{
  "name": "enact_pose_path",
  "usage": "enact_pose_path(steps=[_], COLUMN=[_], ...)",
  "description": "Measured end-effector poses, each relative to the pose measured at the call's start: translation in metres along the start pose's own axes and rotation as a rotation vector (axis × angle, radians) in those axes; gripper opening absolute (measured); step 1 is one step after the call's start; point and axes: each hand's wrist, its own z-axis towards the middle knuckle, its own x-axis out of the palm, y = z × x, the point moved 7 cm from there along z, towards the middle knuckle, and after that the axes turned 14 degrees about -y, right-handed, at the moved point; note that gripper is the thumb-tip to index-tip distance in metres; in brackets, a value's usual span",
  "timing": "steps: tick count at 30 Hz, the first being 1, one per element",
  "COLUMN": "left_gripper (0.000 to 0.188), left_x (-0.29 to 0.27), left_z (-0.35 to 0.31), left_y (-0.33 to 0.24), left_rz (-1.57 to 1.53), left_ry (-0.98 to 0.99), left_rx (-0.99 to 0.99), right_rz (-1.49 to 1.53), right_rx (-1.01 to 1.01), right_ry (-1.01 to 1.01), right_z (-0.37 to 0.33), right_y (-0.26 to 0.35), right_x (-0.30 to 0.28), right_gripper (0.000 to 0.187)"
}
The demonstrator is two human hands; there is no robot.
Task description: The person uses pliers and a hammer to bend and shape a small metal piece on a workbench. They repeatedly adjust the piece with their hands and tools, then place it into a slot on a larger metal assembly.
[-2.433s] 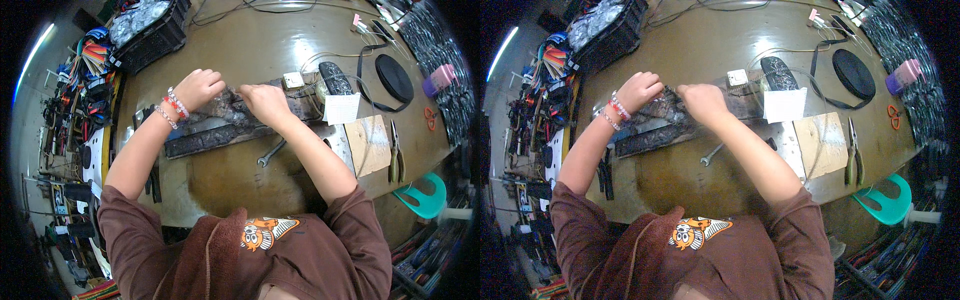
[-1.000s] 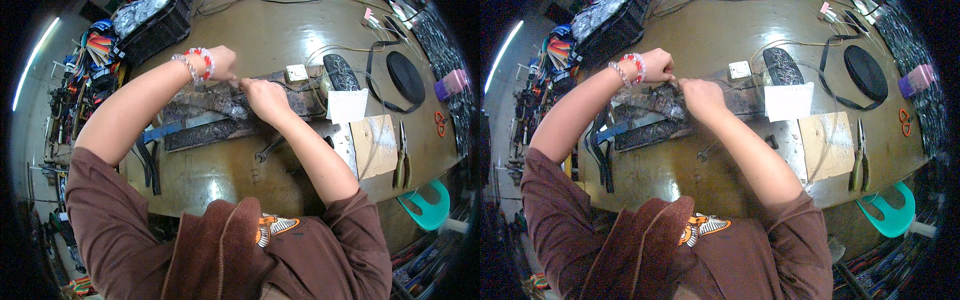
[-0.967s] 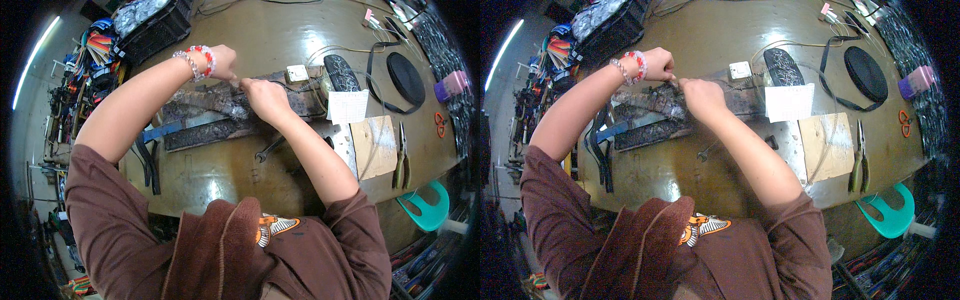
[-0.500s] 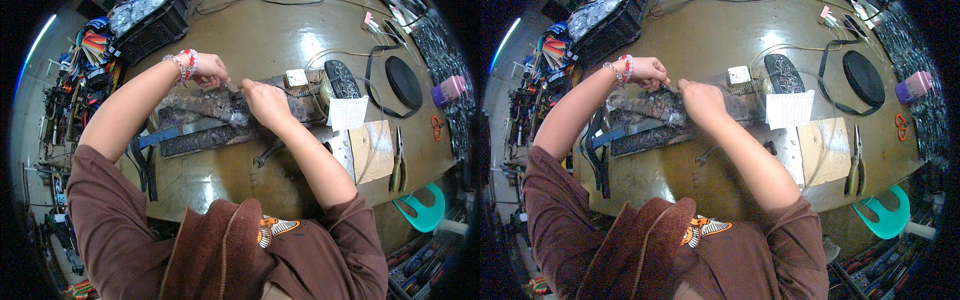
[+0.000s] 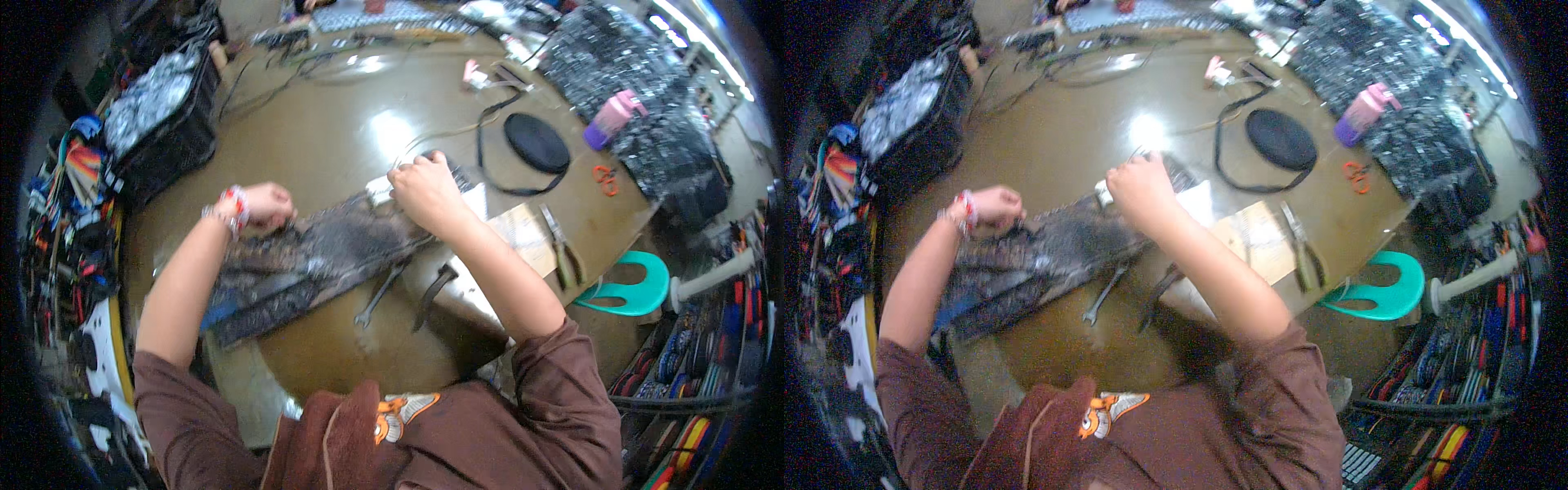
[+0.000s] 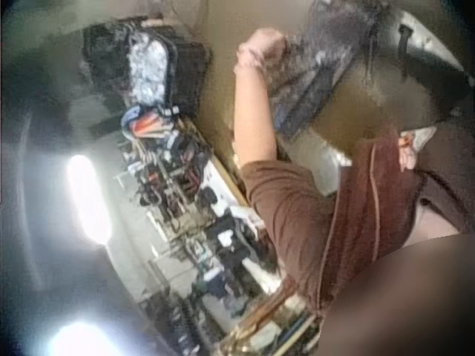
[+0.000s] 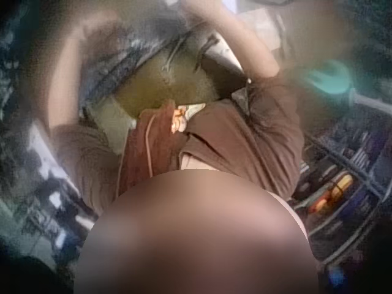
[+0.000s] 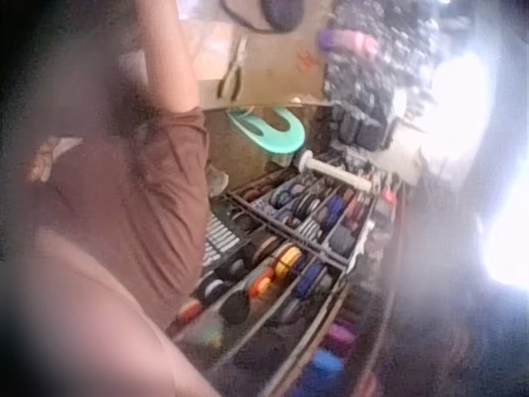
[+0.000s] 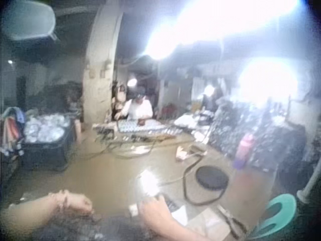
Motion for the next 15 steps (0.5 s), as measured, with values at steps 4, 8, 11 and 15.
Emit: enact_pose_path(steps=[4,8,11,15], left_gripper=[0.020,0.021,0.022,0.022], left_x=[0.003,0.006,0.005,0.004], left_z=[-0.005,-0.004,-0.001,-0.003], left_y=[0.001,0.004,0.007,0.007], left_rz=[-0.147,-0.237,-0.208,-0.157], left_ry=[0.062,0.102,0.087,0.041], left_rx=[-0.116,-0.136,-0.102,-0.091], right_rz=[0.032,0.122,0.170,0.146], right_rx=[0.014,0.102,0.062,0.116], right_ry=[-0.060,0.129,0.244,0.401], right_z=[0.017,0.010,-0.021,-0.074], right_y=[-0.031,-0.028,-0.014,-0.026], right_x=[-0.048,-0.089,-0.119,-0.149], right_gripper=[0.024,0.028,0.024,0.026])
